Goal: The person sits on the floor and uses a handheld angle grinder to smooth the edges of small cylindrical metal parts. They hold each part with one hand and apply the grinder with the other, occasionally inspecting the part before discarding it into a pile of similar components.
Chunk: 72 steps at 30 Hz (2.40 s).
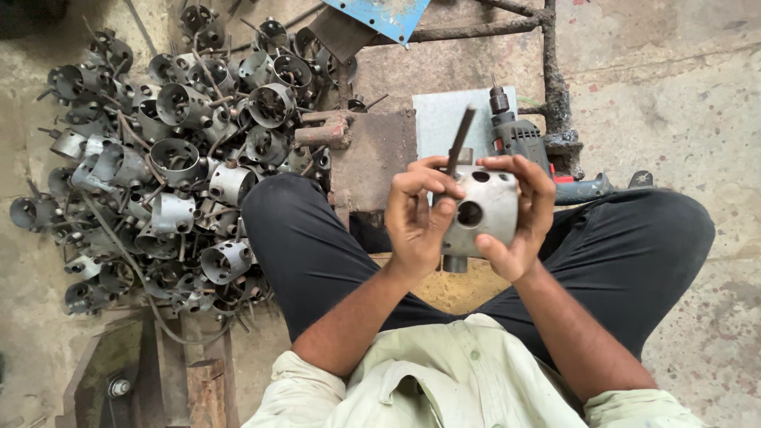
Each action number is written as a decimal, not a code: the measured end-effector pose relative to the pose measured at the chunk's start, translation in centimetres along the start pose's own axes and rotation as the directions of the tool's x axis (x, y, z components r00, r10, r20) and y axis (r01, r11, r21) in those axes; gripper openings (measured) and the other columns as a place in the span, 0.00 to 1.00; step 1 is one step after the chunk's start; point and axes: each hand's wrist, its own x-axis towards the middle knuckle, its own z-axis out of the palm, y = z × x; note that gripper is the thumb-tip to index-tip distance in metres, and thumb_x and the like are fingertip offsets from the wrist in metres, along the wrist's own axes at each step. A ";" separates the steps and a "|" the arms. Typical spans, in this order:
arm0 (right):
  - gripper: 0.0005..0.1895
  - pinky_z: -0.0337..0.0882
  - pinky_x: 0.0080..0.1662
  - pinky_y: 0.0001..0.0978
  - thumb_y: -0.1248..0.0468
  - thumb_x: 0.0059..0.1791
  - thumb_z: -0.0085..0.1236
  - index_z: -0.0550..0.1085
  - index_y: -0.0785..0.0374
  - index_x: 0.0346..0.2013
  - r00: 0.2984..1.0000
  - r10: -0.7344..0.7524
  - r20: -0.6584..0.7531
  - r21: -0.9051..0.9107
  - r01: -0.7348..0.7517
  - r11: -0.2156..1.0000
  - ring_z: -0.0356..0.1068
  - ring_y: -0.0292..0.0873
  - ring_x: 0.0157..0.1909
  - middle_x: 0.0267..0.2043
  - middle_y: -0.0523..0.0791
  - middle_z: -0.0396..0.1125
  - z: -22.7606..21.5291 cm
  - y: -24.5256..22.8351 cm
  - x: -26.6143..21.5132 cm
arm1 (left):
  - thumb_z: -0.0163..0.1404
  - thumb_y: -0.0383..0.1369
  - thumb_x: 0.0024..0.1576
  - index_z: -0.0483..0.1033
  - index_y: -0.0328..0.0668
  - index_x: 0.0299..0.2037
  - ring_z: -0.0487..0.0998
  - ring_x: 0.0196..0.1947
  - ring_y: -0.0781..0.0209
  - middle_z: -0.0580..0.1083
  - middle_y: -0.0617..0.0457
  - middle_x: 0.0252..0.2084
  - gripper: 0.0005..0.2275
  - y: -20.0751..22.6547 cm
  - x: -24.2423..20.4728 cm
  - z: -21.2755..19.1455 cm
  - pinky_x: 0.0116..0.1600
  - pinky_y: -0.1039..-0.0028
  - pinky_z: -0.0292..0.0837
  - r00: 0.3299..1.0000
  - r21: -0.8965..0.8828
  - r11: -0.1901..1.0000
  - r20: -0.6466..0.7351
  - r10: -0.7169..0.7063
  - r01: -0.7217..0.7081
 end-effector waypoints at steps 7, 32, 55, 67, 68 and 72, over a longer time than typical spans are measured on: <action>0.48 0.65 0.65 0.41 0.52 0.48 0.66 0.53 0.63 0.76 0.999 -0.031 -0.010 -0.044 0.031 0.999 0.65 0.49 0.67 0.65 0.55 0.61 -0.1 1.2 0.0 | 0.45 0.31 0.70 0.62 0.43 0.51 0.70 0.57 0.57 0.71 0.48 0.45 0.05 -0.6 0.2 -0.6 0.76 0.57 0.55 0.997 -0.058 0.997 0.058 -0.050 0.053; 0.49 0.64 0.69 0.39 0.47 0.47 0.64 0.54 0.64 0.75 0.982 0.153 -0.106 0.140 -0.138 0.980 0.64 0.48 0.66 0.66 0.56 0.62 -0.1 3.5 -0.1 | 0.49 0.26 0.66 0.66 0.40 0.49 0.64 0.71 0.55 0.71 0.50 0.53 0.06 -3.1 0.1 -1.7 0.78 0.63 0.55 0.983 0.043 0.994 0.144 -0.110 0.105; 0.58 0.57 0.75 0.43 0.58 0.42 0.74 0.48 0.59 0.79 0.973 0.170 0.159 0.109 -0.188 0.976 0.56 0.49 0.77 0.76 0.54 0.53 -2.2 4.5 0.7 | 0.41 0.30 0.73 0.66 0.38 0.49 0.73 0.61 0.57 0.71 0.50 0.51 0.05 -6.7 -0.1 -2.8 0.66 0.68 0.67 0.959 0.019 0.959 -0.008 -0.282 0.282; 0.59 0.63 0.72 0.42 0.55 0.39 0.74 0.52 0.60 0.78 0.986 0.142 0.082 0.150 -0.153 0.977 0.62 0.48 0.68 0.71 0.55 0.59 -2.1 5.6 0.4 | 0.41 0.29 0.73 0.68 0.36 0.49 0.72 0.58 0.58 0.72 0.48 0.48 0.05 -8.5 -0.8 -2.4 0.67 0.68 0.66 0.974 0.021 0.974 -0.034 -0.224 0.225; 0.59 0.64 0.71 0.41 0.54 0.39 0.73 0.52 0.60 0.78 0.985 0.161 0.069 0.163 -0.170 0.972 0.63 0.48 0.69 0.70 0.55 0.59 -2.3 5.7 0.4 | 0.41 0.29 0.72 0.67 0.37 0.50 0.71 0.57 0.60 0.71 0.49 0.49 0.04 -8.5 -1.0 -2.3 0.67 0.69 0.65 0.974 -0.015 0.974 -0.029 -0.226 0.226; 0.58 0.66 0.68 0.39 0.51 0.38 0.71 0.53 0.61 0.77 0.964 0.265 0.012 0.208 -0.262 0.942 0.65 0.48 0.67 0.69 0.55 0.61 -2.2 6.0 0.0 | 0.46 0.27 0.67 0.65 0.39 0.52 0.68 0.58 0.65 0.69 0.53 0.53 0.06 -9.1 -1.3 -2.3 0.67 0.71 0.63 0.967 -0.124 0.959 0.030 -0.251 0.253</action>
